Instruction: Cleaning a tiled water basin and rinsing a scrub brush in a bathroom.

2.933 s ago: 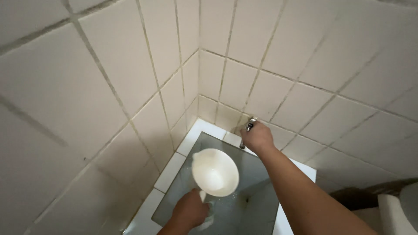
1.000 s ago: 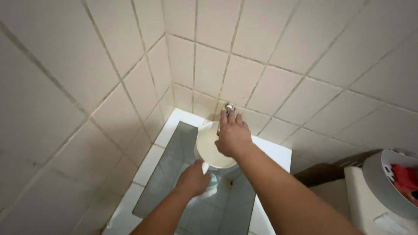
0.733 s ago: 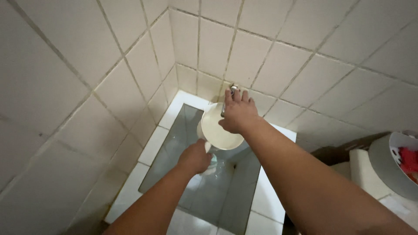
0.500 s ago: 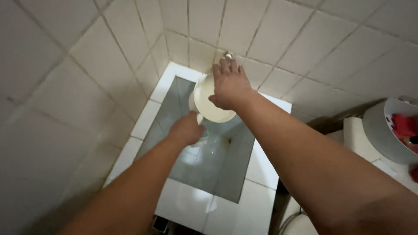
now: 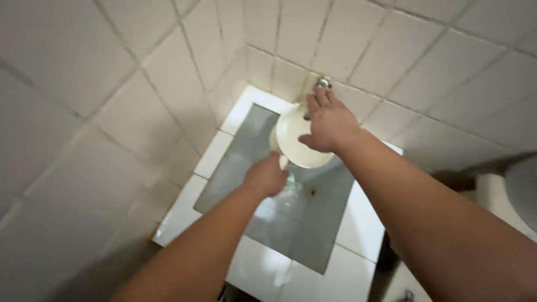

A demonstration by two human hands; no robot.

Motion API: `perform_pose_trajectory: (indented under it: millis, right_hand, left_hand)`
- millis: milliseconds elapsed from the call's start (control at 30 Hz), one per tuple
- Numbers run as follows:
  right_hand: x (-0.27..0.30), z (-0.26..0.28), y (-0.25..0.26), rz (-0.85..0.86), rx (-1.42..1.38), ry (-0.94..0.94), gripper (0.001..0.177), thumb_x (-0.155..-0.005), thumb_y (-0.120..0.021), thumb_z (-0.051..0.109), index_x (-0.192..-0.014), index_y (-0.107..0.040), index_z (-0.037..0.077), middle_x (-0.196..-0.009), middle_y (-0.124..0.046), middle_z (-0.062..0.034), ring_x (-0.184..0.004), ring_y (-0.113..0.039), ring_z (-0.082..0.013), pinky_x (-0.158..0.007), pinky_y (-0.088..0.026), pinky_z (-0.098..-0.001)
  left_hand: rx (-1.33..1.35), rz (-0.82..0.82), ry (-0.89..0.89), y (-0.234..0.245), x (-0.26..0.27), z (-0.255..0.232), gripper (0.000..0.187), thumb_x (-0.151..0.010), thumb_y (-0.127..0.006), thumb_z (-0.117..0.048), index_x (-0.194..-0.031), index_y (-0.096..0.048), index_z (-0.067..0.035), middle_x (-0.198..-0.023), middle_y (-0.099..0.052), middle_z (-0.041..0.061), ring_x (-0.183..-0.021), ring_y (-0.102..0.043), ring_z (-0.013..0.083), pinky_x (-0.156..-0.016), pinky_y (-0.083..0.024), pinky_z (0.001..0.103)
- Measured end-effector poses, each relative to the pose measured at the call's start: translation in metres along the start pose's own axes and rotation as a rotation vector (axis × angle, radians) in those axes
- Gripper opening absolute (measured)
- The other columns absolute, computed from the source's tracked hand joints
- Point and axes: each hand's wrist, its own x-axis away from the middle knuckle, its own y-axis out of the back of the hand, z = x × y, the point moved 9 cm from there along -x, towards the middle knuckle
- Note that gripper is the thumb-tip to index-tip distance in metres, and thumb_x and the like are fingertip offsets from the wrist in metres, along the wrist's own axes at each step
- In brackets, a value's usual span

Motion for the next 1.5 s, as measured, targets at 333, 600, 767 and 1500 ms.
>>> perform_pose_trajectory:
  millis: [333, 600, 767, 1500]
  right_hand:
    - [0.004, 0.005, 0.008, 0.006, -0.024, -0.030, 0.115, -0.078, -0.080, 0.057, -0.159, -0.021, 0.000, -0.167, -0.016, -0.0237, -0.154, -0.020, -0.0387, -0.124, -0.025, -0.0397]
    - [0.004, 0.008, 0.011, 0.010, -0.051, -0.045, 0.118, -0.076, -0.079, 0.059, -0.158, -0.020, -0.002, -0.167, -0.014, -0.0263, -0.154, -0.020, -0.0384, -0.124, -0.024, -0.0390]
    - [0.000, 0.002, 0.010, 0.004, -0.073, -0.048, 0.117, -0.078, -0.078, 0.059, -0.158, -0.018, -0.001, -0.167, -0.014, -0.0248, -0.154, -0.018, -0.0372, -0.124, -0.025, -0.0400]
    - [0.014, 0.003, 0.049, -0.272, -0.579, 0.025, 0.061, -0.085, -0.064, 0.046, -0.137, -0.062, 0.014, -0.149, -0.060, -0.0099, -0.138, -0.057, -0.0273, -0.114, -0.047, -0.0344]
  left_hand:
    - [0.044, -0.009, 0.037, 0.007, 0.012, 0.008, 0.049, -0.093, -0.068, -0.032, -0.133, -0.054, -0.007, -0.121, -0.070, 0.020, -0.114, -0.067, 0.0375, -0.097, -0.053, 0.048]
    - [0.092, 0.003, 0.075, 0.004, 0.020, 0.017, 0.048, -0.094, -0.067, -0.030, -0.134, -0.053, -0.008, -0.122, -0.070, 0.019, -0.114, -0.067, 0.0374, -0.098, -0.052, 0.049]
    - [0.103, 0.023, 0.123, 0.015, 0.025, 0.007, 0.048, -0.094, -0.067, -0.030, -0.135, -0.053, -0.011, -0.121, -0.070, 0.016, -0.112, -0.068, 0.0348, -0.097, -0.053, 0.048]
    - [0.081, -0.005, 0.067, 0.022, 0.006, 0.026, 0.048, -0.091, -0.068, -0.032, -0.129, -0.052, -0.008, -0.114, -0.071, 0.020, -0.107, -0.069, 0.0378, -0.091, -0.054, 0.050]
